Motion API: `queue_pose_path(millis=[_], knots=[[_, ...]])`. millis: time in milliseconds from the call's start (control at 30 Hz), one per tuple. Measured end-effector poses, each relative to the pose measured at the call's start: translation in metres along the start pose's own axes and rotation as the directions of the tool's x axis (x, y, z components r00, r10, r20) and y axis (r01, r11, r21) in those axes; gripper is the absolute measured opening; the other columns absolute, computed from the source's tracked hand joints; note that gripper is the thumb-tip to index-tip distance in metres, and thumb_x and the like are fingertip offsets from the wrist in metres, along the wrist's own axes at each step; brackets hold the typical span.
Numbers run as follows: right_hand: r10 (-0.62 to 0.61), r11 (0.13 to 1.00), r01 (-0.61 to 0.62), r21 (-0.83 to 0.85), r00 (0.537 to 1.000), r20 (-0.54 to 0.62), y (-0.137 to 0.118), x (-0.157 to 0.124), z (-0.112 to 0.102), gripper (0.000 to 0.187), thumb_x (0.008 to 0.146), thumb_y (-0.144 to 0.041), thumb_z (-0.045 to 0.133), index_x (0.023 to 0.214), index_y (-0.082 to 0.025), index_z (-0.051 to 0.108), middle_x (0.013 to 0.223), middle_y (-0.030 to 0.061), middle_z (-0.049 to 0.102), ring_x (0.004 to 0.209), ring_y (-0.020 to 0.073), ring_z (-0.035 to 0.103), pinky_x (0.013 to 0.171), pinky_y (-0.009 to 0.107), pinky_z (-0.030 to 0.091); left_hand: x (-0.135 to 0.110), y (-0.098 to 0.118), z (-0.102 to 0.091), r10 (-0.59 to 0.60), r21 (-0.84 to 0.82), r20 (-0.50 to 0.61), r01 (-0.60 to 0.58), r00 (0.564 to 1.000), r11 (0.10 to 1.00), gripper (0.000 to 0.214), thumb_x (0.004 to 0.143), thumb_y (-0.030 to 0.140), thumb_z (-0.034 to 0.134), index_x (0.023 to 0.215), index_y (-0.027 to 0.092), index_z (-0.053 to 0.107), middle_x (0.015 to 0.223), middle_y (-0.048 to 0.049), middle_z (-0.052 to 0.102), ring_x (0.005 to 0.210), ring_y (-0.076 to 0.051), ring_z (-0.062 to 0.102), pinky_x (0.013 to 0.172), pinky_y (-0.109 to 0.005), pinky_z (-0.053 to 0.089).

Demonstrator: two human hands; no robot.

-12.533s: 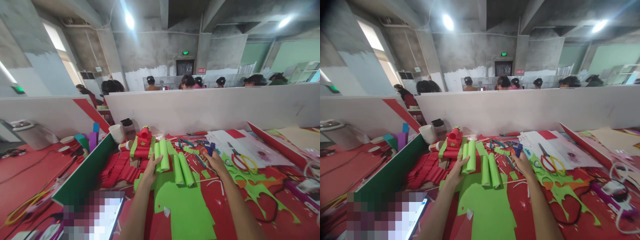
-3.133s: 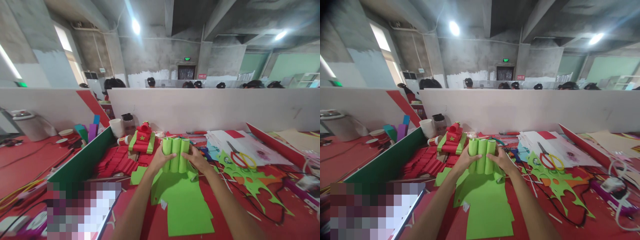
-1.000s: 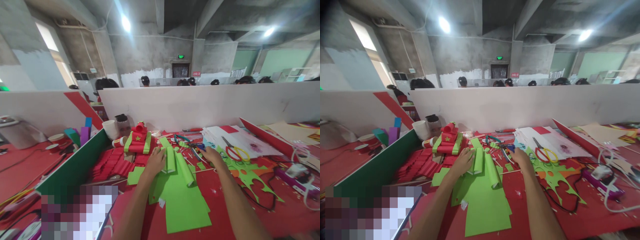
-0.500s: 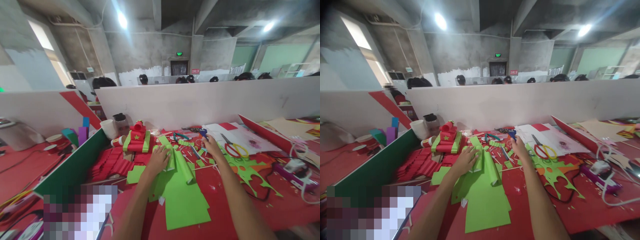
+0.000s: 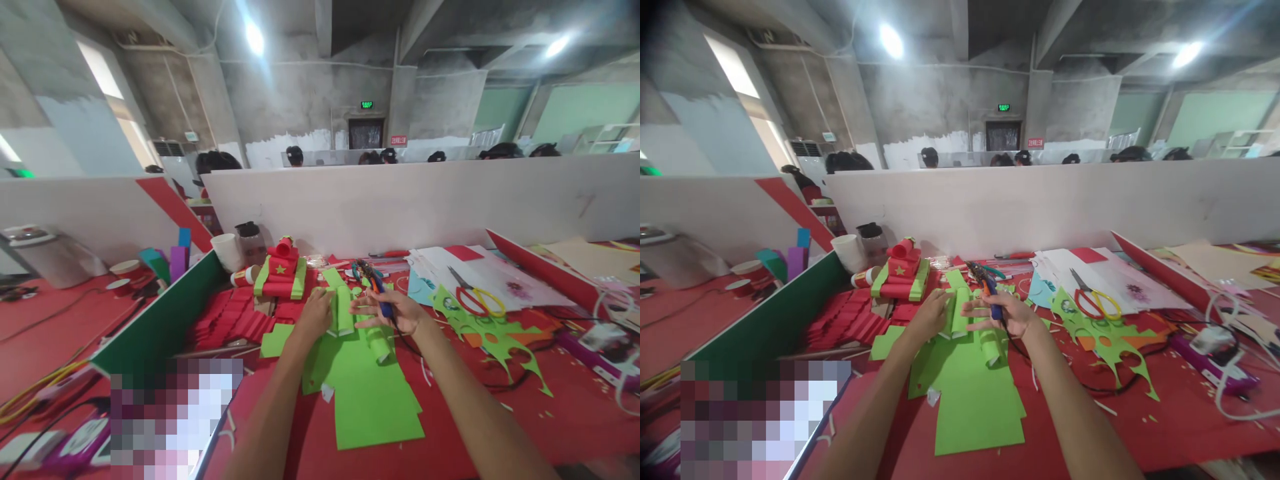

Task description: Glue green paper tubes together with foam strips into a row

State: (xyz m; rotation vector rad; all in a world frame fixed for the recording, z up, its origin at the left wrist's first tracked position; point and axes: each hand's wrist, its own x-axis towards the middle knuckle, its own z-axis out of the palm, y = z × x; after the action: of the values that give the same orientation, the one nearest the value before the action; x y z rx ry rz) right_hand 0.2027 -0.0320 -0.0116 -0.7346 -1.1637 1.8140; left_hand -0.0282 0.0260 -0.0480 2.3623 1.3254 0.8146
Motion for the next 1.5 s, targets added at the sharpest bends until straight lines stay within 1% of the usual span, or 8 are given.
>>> queue_pose_path(millis=[100, 167, 433, 667, 900, 1100, 1333, 1500], knots=[[0.038, 0.999, -0.038, 0.004, 0.999, 0.022, -0.002, 0.000, -0.004, 0.026, 0.080, -0.036, 0.067, 0.097, -0.017, 0.063, 0.107, 0.0148, 0.070, 0.109, 0.0300, 0.064, 0.091, 0.056, 0.050, 0.001, -0.003, -0.002, 0.005, 0.136, 0.001, -0.005, 1.000, 0.991, 0.056, 0.071, -0.001, 0.042, 0.124, 0.011, 0.056, 0.125, -0.0158, 0.057, 0.123, -0.025, 0.047, 0.109, -0.040, 0.033], [0.056, 0.998, -0.056, 0.003, 0.998, 0.013, -0.004, -0.001, -0.008, 0.024, 0.080, -0.033, 0.066, 0.098, -0.017, 0.062, 0.110, 0.0146, 0.069, 0.111, 0.0296, 0.063, 0.092, 0.059, 0.047, 0.000, -0.002, -0.005, -0.069, 0.142, -0.022, 0.071, 0.997, 0.987, 0.056, 0.069, -0.001, 0.044, 0.122, 0.011, 0.057, 0.127, -0.0162, 0.055, 0.123, -0.026, 0.048, 0.107, -0.040, 0.035], [0.053, 0.998, -0.049, 0.035, 0.991, -0.120, -0.014, -0.008, -0.032, 0.012, 0.082, -0.022, 0.063, 0.092, -0.016, 0.063, 0.119, 0.0138, 0.067, 0.120, 0.0291, 0.057, 0.095, 0.058, 0.047, -0.002, 0.002, -0.009, -0.364, 0.086, -0.031, 0.365, 0.931, 0.927, 0.044, 0.083, 0.015, 0.047, 0.125, 0.021, 0.055, 0.135, -0.0158, 0.051, 0.092, -0.027, 0.065, 0.080, -0.041, 0.049], [-0.096, 0.990, 0.114, 0.080, 0.975, -0.198, -0.010, 0.002, -0.022, 0.011, 0.080, -0.022, 0.068, 0.089, -0.017, 0.065, 0.115, 0.0145, 0.068, 0.116, 0.0295, 0.060, 0.098, 0.050, 0.049, -0.003, 0.008, -0.014, -0.374, 0.162, -0.030, 0.374, 0.927, 0.913, 0.043, 0.085, 0.022, 0.046, 0.127, 0.023, 0.053, 0.131, -0.0165, 0.054, 0.100, -0.032, 0.063, 0.080, -0.040, 0.047], [-0.065, 0.998, 0.054, -0.044, 0.955, -0.291, 0.024, 0.027, 0.000, 0.029, 0.073, -0.027, 0.077, 0.098, -0.024, 0.064, 0.117, 0.0074, 0.067, 0.117, 0.0253, 0.059, 0.090, 0.040, 0.055, -0.003, 0.010, -0.014, -0.374, 0.111, -0.045, 0.376, 0.927, 0.920, 0.042, 0.082, 0.018, 0.047, 0.123, 0.023, 0.056, 0.126, -0.0162, 0.056, 0.102, -0.032, 0.062, 0.085, -0.041, 0.046], [-0.030, 0.998, 0.008, -0.067, 0.941, -0.337, 0.033, 0.032, 0.003, 0.031, 0.073, -0.031, 0.077, 0.101, -0.027, 0.065, 0.109, 0.0028, 0.068, 0.105, 0.0202, 0.064, 0.072, 0.030, 0.061, -0.001, 0.004, -0.011, -0.374, -0.055, -0.049, 0.372, 0.926, 0.927, 0.043, 0.078, 0.015, 0.053, 0.120, 0.020, 0.058, 0.125, -0.0179, 0.057, 0.104, -0.033, 0.061, 0.088, -0.043, 0.044], [-0.101, 0.995, 0.093, -0.041, 0.941, -0.323, 0.031, 0.034, 0.001, 0.023, 0.077, -0.027, 0.073, 0.098, -0.024, 0.065, 0.097, 0.0020, 0.072, 0.084, 0.0166, 0.069, 0.065, 0.027, 0.061, 0.004, -0.002, -0.008, -0.345, -0.239, -0.022, 0.330, 0.938, 0.913, 0.043, 0.079, 0.016, 0.055, 0.122, 0.019, 0.057, 0.117, -0.0133, 0.065, 0.103, -0.026, 0.062, 0.088, -0.035, 0.046], [-0.216, 0.971, 0.237, 0.043, 0.935, -0.281, 0.018, 0.030, 0.000, 0.022, 0.080, -0.026, 0.071, 0.100, -0.021, 0.063, 0.109, 0.0067, 0.071, 0.101, 0.0213, 0.067, 0.081, 0.032, 0.059, 0.006, 0.003, -0.008, -0.342, -0.383, 0.004, 0.317, 0.940, 0.868, 0.039, 0.086, 0.032, 0.051, 0.119, 0.015, 0.060, 0.113, -0.0141, 0.068, 0.103, -0.026, 0.063, 0.088, -0.034, 0.047]])
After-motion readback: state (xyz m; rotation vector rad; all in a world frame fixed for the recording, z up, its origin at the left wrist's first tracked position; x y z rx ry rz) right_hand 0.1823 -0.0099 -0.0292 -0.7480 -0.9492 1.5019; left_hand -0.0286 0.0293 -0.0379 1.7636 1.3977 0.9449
